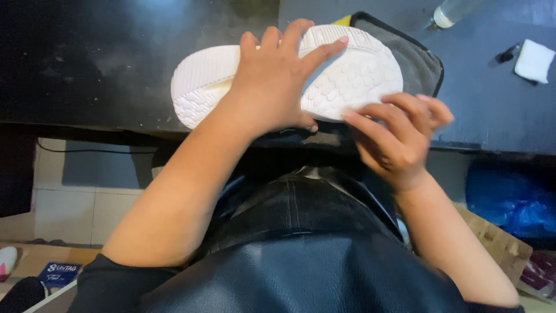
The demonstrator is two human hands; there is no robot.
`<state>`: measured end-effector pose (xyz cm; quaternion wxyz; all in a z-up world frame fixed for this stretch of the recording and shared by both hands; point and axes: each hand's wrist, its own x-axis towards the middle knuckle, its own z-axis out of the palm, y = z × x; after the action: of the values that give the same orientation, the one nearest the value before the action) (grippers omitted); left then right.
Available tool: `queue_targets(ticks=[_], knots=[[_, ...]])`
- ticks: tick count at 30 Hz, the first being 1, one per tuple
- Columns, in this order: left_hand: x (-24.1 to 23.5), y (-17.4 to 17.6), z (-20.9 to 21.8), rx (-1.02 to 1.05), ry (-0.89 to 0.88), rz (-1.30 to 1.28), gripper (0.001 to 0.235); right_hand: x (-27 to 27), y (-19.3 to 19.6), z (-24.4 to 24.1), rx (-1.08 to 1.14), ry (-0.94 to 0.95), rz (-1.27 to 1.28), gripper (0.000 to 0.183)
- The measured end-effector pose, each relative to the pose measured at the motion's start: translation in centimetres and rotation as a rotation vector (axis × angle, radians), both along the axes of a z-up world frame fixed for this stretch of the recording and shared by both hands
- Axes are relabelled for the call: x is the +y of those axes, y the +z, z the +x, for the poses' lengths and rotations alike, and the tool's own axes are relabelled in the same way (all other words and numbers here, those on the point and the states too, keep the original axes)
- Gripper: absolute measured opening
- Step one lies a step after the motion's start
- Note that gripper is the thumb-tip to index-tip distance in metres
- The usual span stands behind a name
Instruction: The person cleans a white shoe insole by hand using a small white cloth. They rub the textured surface of the insole, which is resting on their lap, and occasionally pick up a spray bottle to apply liquid before continuing to wipe the insole.
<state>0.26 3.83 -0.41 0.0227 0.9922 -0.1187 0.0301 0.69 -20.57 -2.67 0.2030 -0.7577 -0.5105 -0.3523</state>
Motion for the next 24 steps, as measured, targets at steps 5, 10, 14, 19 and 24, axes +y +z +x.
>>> queue_targets(ticks=[5, 10, 14, 19, 24], knots=[[0.2, 0.1, -0.3, -0.031, -0.024, -0.017, 0.107, 5.2, 2.5, -0.9, 0.046, 0.014, -0.026, 0.01], [0.5, 0.3, -0.2, 0.01, -0.008, -0.048, 0.129, 0.8, 1.2, -0.2, 0.142, 0.011, -0.117, 0.011], [0.1, 0.4, -0.1, 0.04, -0.006, -0.036, 0.127, -1.2, 0.6, 0.0, 0.236, -0.027, -0.037, 0.011], [-0.1, 0.1, -0.1, 0.025, 0.016, 0.0, 0.126, 3.3, 1.9, -0.7, 0.278, 0.031, -0.053, 0.016], [0.3, -0.1, -0.4, -0.03, -0.011, -0.012, 0.121, 3.3, 3.1, 0.6, 0.386, 0.089, -0.131, 0.008]])
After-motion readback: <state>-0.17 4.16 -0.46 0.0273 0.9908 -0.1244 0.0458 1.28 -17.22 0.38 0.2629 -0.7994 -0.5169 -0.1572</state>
